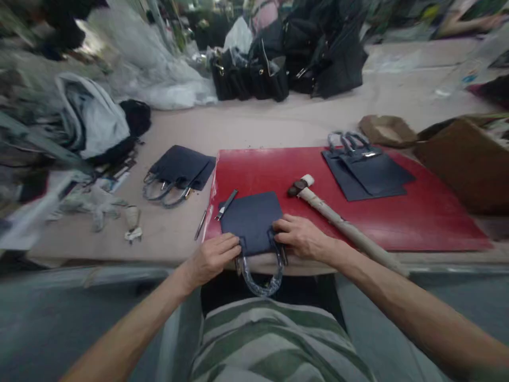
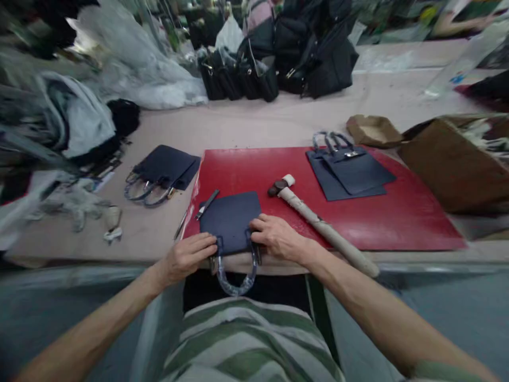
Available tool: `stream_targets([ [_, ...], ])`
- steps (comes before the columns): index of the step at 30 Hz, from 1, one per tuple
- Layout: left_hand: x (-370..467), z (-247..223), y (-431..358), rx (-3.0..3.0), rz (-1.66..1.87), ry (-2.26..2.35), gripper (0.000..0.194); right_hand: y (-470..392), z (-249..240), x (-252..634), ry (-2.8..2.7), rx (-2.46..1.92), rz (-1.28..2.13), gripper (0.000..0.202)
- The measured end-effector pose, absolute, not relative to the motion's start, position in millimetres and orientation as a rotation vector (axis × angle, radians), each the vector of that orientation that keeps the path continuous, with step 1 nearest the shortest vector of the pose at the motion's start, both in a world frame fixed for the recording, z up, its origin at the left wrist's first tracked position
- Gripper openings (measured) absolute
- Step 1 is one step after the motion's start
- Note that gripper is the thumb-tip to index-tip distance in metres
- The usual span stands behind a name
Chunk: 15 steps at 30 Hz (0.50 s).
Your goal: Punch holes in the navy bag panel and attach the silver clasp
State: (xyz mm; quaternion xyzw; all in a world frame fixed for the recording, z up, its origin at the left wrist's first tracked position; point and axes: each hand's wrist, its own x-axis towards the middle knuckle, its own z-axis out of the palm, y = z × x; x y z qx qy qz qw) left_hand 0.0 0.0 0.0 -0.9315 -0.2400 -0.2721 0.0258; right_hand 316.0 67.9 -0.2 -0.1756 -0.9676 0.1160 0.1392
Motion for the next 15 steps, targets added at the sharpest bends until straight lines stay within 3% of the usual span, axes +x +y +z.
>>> stream_targets([
  [10, 5.0, -12.4, -12.6, -2.831, -0.888, -0.965, 0.037, 56.5, -1.4, 315.8, -2.684, -0.62, 0.379, 0.011],
  [15, 10.8, -18.8, -20.8, -2.797, -0.927, -1.138, 0.039, 19.5, 3.5, 304.0, -2.297, -0.87, 0.449, 0.029],
])
